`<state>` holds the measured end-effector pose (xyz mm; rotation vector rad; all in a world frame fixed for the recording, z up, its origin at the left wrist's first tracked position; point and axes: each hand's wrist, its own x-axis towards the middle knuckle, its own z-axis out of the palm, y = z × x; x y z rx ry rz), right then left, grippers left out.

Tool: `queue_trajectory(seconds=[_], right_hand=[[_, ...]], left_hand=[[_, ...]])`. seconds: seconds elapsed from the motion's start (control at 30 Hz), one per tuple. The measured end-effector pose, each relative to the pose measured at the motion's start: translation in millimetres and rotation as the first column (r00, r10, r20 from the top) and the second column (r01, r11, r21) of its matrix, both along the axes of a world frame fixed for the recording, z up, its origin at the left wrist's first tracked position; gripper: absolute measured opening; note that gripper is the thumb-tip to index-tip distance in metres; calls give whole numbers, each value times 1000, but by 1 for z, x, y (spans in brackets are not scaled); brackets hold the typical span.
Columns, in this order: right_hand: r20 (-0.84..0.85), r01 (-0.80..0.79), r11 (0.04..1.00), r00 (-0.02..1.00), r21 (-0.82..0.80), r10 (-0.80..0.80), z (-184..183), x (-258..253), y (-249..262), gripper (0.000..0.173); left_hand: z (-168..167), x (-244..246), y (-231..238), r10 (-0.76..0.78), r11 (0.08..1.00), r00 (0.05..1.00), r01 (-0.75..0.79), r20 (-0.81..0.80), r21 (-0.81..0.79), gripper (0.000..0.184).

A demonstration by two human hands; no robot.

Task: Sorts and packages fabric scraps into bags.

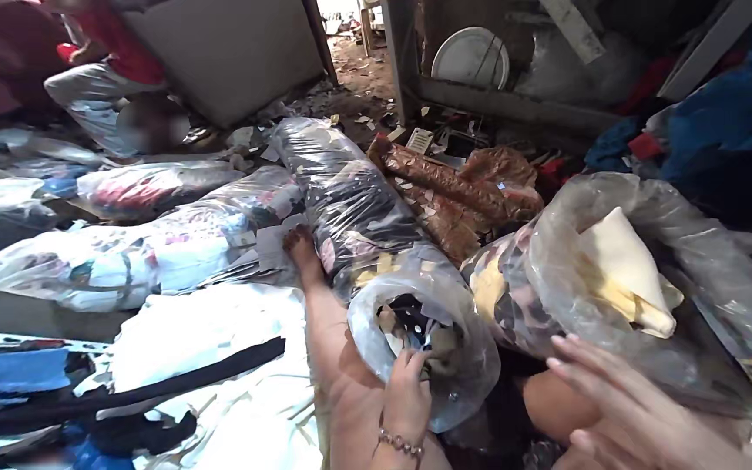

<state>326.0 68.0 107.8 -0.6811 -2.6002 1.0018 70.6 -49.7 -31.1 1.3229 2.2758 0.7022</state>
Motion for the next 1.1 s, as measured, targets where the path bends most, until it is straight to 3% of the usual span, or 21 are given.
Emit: queue_trajectory(seconds=[0.13, 0.27, 0.37, 0.4, 0.5, 0.67, 0.73, 0.87, 0.97, 1.1], right_hand=[[26, -43, 991, 999, -130, 47, -33, -21, -17, 45], [60, -61, 946, 995, -319, 84, -46, -45, -29, 69], [-8, -64, 933, 998, -353, 65, -59, -53, -32, 86], [-43, -52, 940, 998, -337, 40, -63, -54, -33, 83], [-128, 47, 957, 988, -286, -87, -65, -51, -30, 52], [-162, 241, 861, 925, -449, -344, -66, -41, -7, 25], [-211, 256, 778, 872, -574, -442, -60, -41, 0, 17], [-317, 174, 556, 669, -813, -672, -41, -48, 4, 15], [-411, 109, 570, 584, -815, -700, -32, -48, 8, 21], [-537, 28, 681, 592, -732, -602, -29, -43, 15, 48]], left_hand=[[12, 11, -21, -13, 965, 982, 61, -187, 255, 35], [31, 34, -30, -83, 904, 991, 118, -102, 411, 35], [39, 50, -29, -146, 839, 986, 169, -86, 517, 26], [43, 54, -27, -172, 817, 980, 197, -96, 542, 24], [53, 57, -22, -213, 785, 971, 234, -105, 573, 27], [65, 15, -2, -5, 776, 1000, 6, -3, 631, 33], [67, -7, 2, 36, 735, 991, -112, 126, 669, 30], [84, -37, 3, -14, 674, 909, -299, 417, 675, 33], [94, -46, 6, -128, 644, 789, -395, 601, 656, 38], [103, -53, 12, -286, 593, 759, -338, 584, 730, 34]])
